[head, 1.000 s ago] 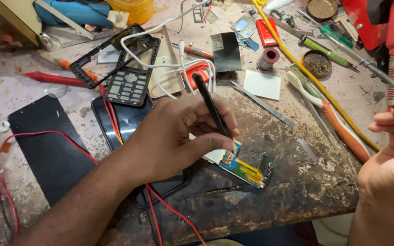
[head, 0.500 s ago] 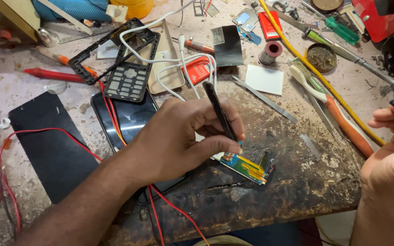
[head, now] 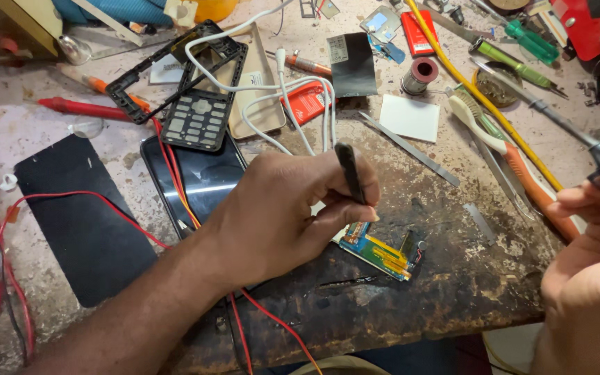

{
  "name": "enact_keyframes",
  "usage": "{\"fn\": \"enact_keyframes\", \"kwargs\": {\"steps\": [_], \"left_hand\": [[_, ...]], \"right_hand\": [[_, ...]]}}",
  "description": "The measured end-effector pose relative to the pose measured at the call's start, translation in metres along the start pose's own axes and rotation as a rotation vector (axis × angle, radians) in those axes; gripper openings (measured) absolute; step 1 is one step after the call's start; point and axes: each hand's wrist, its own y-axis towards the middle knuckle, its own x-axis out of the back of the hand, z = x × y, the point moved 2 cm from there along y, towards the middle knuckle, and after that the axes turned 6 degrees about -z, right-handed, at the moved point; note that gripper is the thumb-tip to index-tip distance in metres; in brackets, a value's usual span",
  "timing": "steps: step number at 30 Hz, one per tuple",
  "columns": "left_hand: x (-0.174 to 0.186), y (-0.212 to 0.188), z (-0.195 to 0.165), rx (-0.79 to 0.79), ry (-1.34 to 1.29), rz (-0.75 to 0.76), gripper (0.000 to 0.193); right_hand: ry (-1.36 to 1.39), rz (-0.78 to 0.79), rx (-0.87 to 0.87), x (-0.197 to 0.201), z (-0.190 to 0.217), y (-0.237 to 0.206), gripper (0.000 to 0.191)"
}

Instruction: The person uses a soldering iron to apply solder to a small circuit board with a ribbon cable. They hold the board steady with one hand while applying heat and solder with the other, then briefly inspect the joint.

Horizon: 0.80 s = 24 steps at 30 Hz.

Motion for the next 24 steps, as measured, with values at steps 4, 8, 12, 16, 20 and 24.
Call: {"fn": "enact_keyframes", "kwargs": {"steps": [4,8,12,16,20,24], "left_hand": [[0.000,-0.001,0.000,-0.003,0.105,0.024,0.014],[0.000,-0.003,-0.001,-0.034,0.066,-0.012,0.016],[0.001,-0.001,-0.001,-0.019,0.135,-0.019,0.018],[0.001,-0.002,-0.003,-0.020,0.132,-0.026,0.019],[0.001,-0.002,-0.001,-0.008,0.100,-0.034,0.020],[0.001,-0.002,0.001,-0.001,0.051,-0.032,0.022]], "right_hand": [[-0.011,0.010,-0.037,-0.018,0.038,-0.011,0.031],[0.018,0.050,-0.078,-0.041,0.087,-0.020,0.035],[0.094,0.177,-0.120,-0.072,0.128,-0.019,0.039],[0.112,0.399,-0.055,-0.105,0.147,-0.011,0.059],[-0.049,0.513,0.087,-0.119,0.154,-0.010,0.063],[-0.123,0.484,0.137,-0.123,0.155,-0.011,0.059]]}}
